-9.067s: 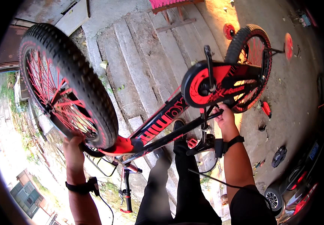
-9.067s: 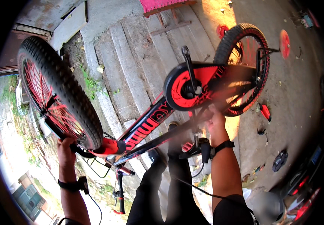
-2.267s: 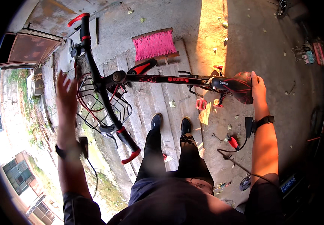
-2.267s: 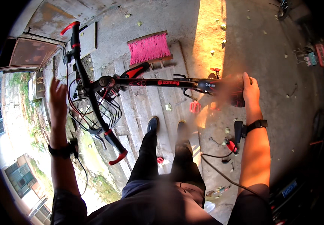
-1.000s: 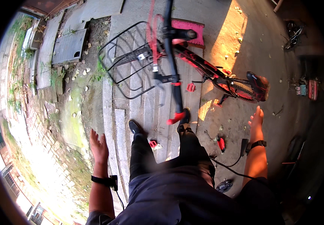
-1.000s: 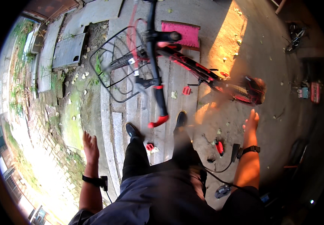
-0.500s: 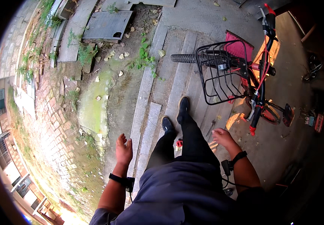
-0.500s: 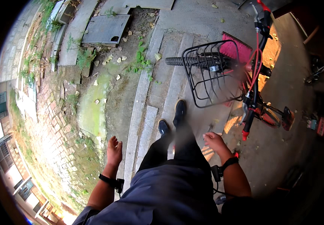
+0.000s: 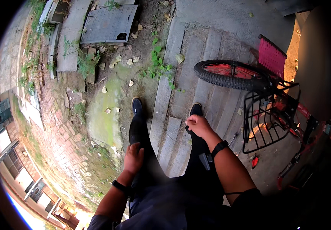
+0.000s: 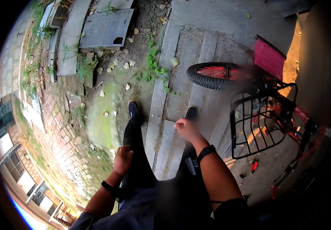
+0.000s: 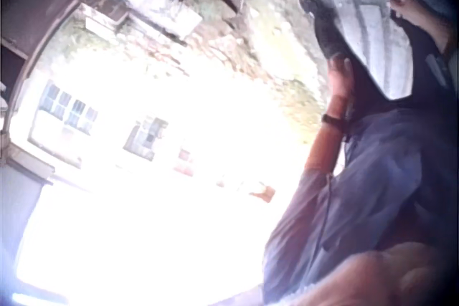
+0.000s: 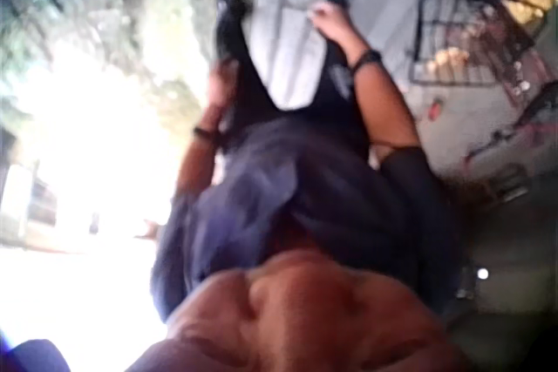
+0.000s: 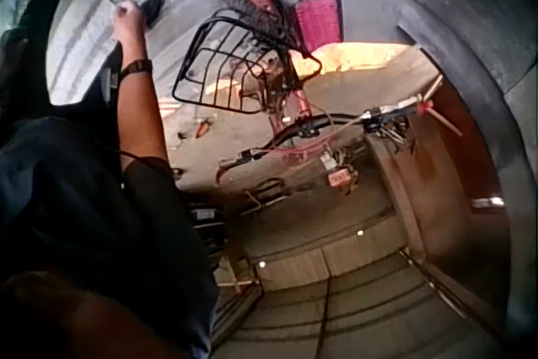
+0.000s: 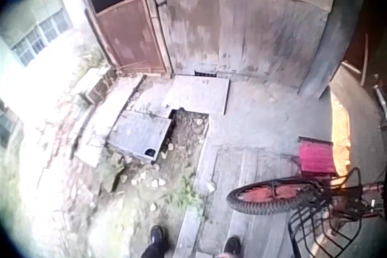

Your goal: The person assembles a red and black bicycle by attaching training wheels to the rear axle, securing the front wheel, and installing the handlebars. The person uses a screwdriver and wrench to tighten bolts and fasteners, then positions the completed bicycle upright.

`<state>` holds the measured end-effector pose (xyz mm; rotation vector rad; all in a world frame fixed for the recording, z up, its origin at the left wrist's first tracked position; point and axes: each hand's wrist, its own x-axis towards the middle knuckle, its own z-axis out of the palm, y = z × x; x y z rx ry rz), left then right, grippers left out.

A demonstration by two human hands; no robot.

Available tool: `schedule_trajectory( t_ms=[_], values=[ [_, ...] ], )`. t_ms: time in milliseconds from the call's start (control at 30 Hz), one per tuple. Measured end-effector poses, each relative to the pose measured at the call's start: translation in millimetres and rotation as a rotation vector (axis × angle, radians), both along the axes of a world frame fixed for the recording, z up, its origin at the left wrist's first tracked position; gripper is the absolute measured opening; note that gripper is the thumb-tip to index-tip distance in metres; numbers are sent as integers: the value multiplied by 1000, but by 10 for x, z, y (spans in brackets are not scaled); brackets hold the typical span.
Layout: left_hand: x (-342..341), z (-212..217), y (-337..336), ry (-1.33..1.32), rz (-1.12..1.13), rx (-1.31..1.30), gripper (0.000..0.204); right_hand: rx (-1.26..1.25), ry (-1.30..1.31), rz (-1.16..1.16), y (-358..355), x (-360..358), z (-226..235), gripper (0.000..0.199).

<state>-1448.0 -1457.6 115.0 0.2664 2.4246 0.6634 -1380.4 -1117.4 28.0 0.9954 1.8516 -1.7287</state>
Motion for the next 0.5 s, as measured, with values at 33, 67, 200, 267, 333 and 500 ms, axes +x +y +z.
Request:
schedule_trajectory(
  t_ms=[33,67,200,267,333,500],
  values=[
    [-131,-95,-72,-17,-25,-9,37,-10,-15,-50,-9,-170,-172,19],
    [-347,-239,-90,-29,-53,-10,37,-11,-24,-103,4,-369,-402,18],
    [-1075,-684,-247,91,-231,38,38,179,34,-208,185,-993,-1540,18],
    [-1459,-832,-249,102,-296,47,37,185,48,-338,323,-1311,-2032,18],
    [-1727,-930,-355,67,-310,30,37,224,56,-411,417,-1586,-2505,17],
    [-2218,-1050,-583,-2,-318,16,34,455,24,-382,602,-2143,-3628,12]
  ],
)
